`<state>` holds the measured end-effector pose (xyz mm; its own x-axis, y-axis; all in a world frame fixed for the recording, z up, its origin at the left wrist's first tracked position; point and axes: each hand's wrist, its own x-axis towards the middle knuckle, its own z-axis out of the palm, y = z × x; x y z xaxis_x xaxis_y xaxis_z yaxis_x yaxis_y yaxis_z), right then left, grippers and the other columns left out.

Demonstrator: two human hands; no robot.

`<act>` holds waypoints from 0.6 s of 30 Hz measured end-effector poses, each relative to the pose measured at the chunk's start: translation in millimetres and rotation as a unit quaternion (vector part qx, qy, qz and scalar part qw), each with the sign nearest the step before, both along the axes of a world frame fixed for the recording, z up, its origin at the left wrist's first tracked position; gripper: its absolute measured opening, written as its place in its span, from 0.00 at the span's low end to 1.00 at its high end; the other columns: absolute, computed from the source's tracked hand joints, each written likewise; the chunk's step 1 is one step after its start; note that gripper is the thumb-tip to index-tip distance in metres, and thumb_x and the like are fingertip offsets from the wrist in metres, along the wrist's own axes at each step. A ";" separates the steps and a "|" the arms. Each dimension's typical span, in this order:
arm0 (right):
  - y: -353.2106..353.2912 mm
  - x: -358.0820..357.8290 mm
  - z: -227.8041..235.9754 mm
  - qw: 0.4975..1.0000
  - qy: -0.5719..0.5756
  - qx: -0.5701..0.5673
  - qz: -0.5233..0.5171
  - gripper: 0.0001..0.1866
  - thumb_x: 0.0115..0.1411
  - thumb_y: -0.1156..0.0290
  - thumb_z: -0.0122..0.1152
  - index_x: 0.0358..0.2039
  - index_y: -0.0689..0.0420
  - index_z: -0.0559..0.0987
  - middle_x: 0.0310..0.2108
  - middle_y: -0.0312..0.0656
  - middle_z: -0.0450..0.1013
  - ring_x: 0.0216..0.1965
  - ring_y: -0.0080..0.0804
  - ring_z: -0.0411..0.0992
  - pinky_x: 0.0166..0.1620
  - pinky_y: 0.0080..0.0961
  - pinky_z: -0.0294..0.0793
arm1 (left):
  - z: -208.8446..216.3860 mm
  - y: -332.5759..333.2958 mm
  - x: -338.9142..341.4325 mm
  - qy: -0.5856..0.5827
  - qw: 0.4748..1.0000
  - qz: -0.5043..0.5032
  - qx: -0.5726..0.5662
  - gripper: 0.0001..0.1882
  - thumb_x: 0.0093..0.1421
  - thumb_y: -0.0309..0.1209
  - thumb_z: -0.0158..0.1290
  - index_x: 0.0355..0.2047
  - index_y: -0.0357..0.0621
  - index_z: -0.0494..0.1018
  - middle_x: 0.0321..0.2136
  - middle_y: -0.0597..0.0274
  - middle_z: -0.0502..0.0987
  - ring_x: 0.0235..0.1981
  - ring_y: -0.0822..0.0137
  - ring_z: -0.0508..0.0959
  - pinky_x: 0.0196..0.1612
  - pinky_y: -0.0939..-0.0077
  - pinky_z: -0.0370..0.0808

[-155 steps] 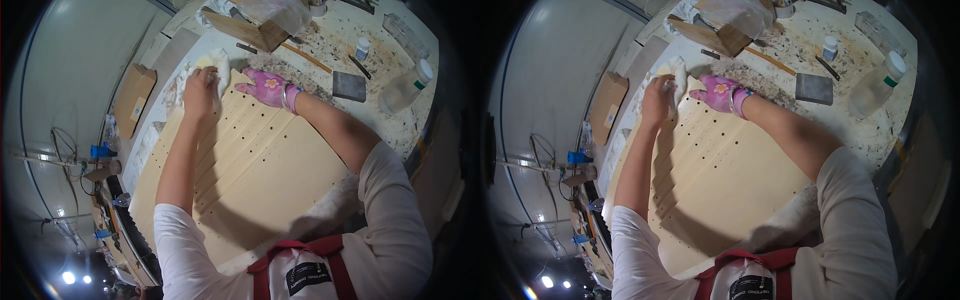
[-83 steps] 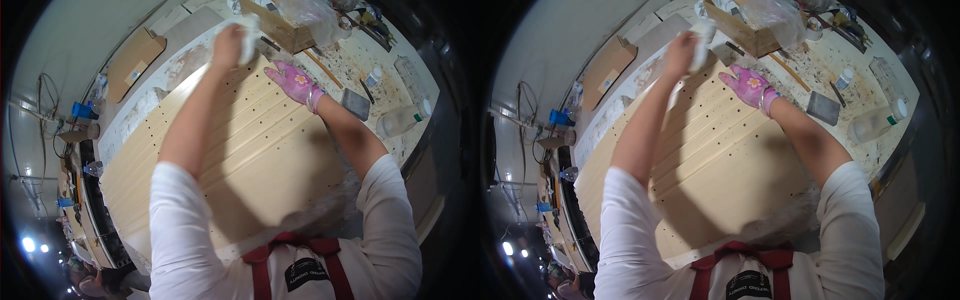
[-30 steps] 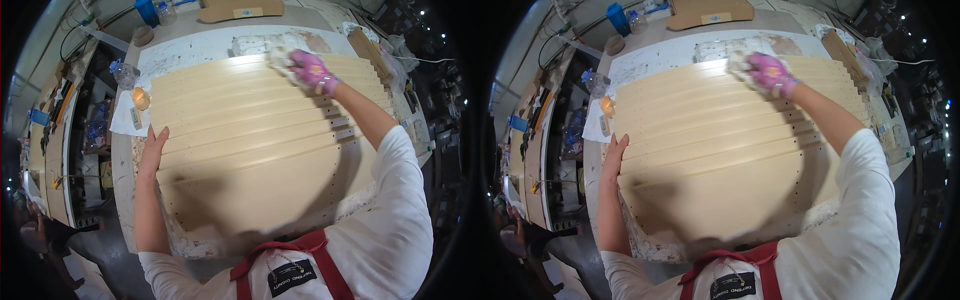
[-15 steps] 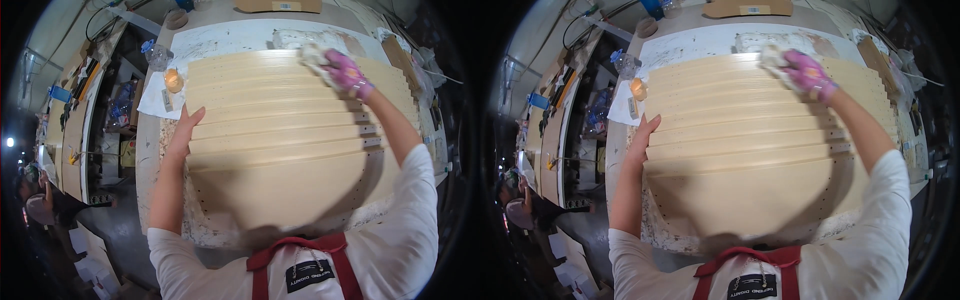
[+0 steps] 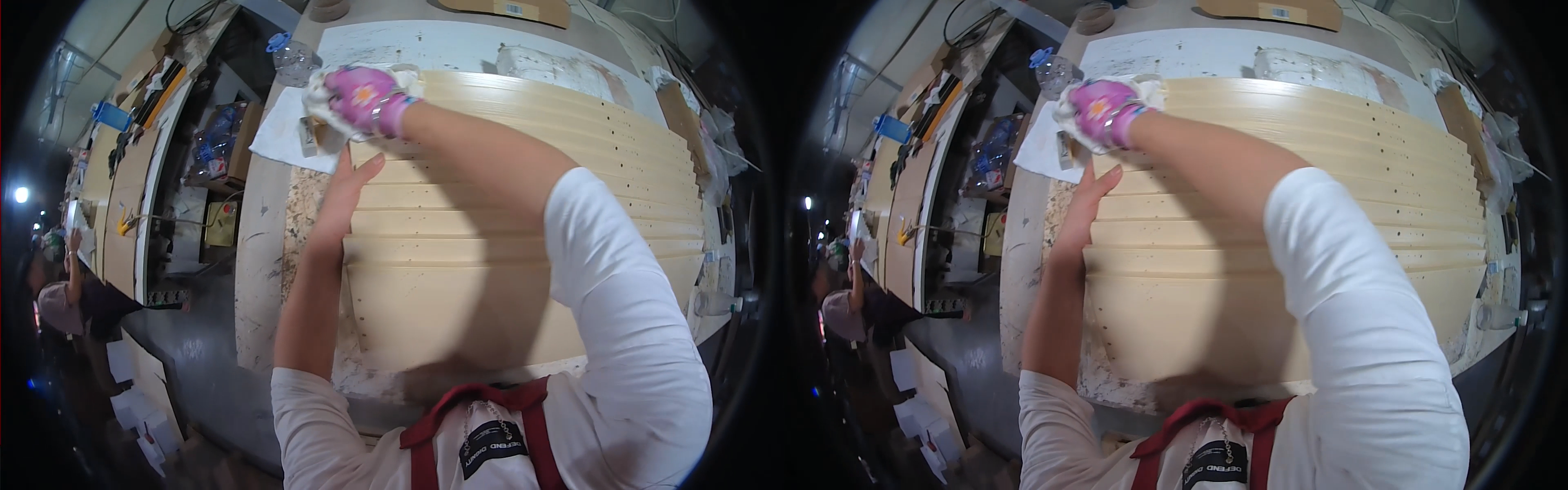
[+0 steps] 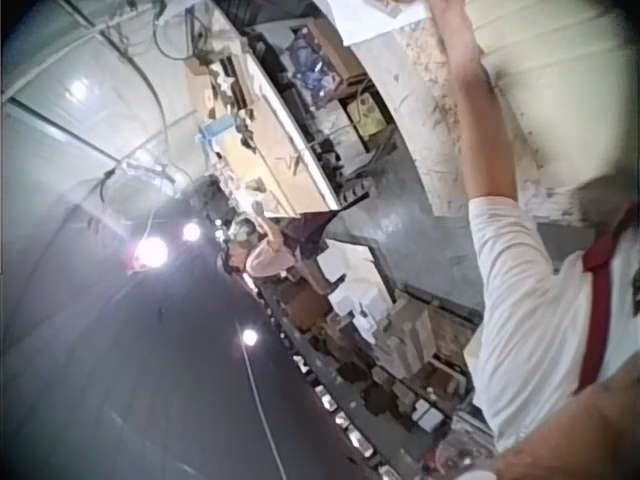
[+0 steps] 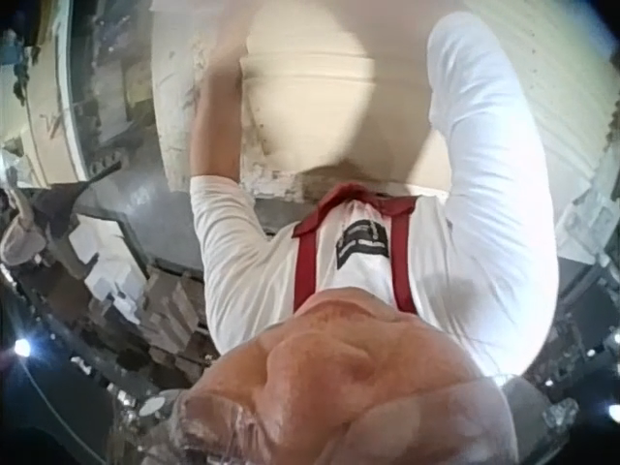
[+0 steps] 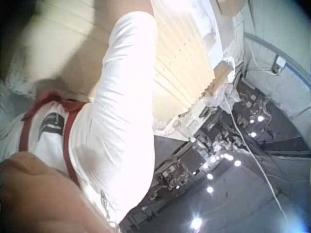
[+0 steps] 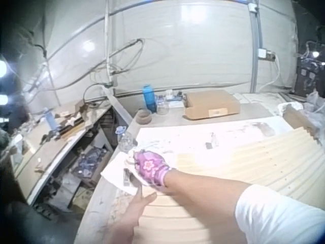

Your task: The person wipes down wooden panels with a cloth, applies paint to small holes using a brush, and wipes the surfaces again before stacking the panels.

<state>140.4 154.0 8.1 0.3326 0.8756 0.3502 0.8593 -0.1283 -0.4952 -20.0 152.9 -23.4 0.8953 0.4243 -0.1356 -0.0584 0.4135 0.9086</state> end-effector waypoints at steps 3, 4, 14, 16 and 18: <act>-27.5 36.1 7.7 0.956 0.290 -0.020 -0.050 0.20 0.53 0.61 0.57 0.44 0.61 0.74 0.39 0.48 0.75 0.39 0.41 0.74 0.42 0.31 0.72 | -9.5 3.7 4.0 0.011 0.999 -0.018 -0.030 0.35 0.56 0.31 0.54 0.61 0.40 0.50 0.53 0.55 0.64 0.53 0.64 0.66 0.54 0.71 0.63; -46.8 47.6 7.4 0.907 0.417 0.000 -0.063 0.21 0.54 0.60 0.58 0.43 0.62 0.74 0.35 0.48 0.75 0.34 0.36 0.74 0.37 0.28 0.72 | -9.7 2.6 6.5 0.008 1.000 -0.014 -0.023 0.35 0.56 0.30 0.54 0.61 0.41 0.50 0.53 0.55 0.64 0.53 0.64 0.65 0.55 0.71 0.62; -67.1 55.0 17.3 0.795 0.600 0.081 -0.027 0.12 0.58 0.68 0.55 0.42 0.56 0.74 0.32 0.33 0.73 0.29 0.18 0.71 0.30 0.17 0.70 | -1.1 -0.7 5.0 -0.003 1.000 0.001 -0.018 0.36 0.56 0.29 0.53 0.62 0.41 0.49 0.56 0.56 0.61 0.56 0.64 0.62 0.57 0.71 0.59; -65.9 60.7 14.3 0.775 0.627 0.078 0.008 0.12 0.59 0.69 0.53 0.43 0.56 0.74 0.34 0.33 0.73 0.31 0.18 0.71 0.32 0.16 0.70 | -2.9 1.2 3.0 0.001 1.000 -0.005 -0.011 0.38 0.56 0.30 0.53 0.63 0.42 0.46 0.58 0.57 0.59 0.58 0.64 0.61 0.58 0.70 0.59; -70.1 68.9 14.3 0.726 0.673 0.073 0.124 0.15 0.62 0.70 0.48 0.49 0.56 0.71 0.39 0.34 0.73 0.34 0.18 0.72 0.37 0.17 0.72 | -0.4 1.0 1.3 0.002 1.000 -0.012 -0.006 0.40 0.56 0.31 0.53 0.64 0.44 0.44 0.60 0.58 0.56 0.59 0.63 0.59 0.59 0.70 0.59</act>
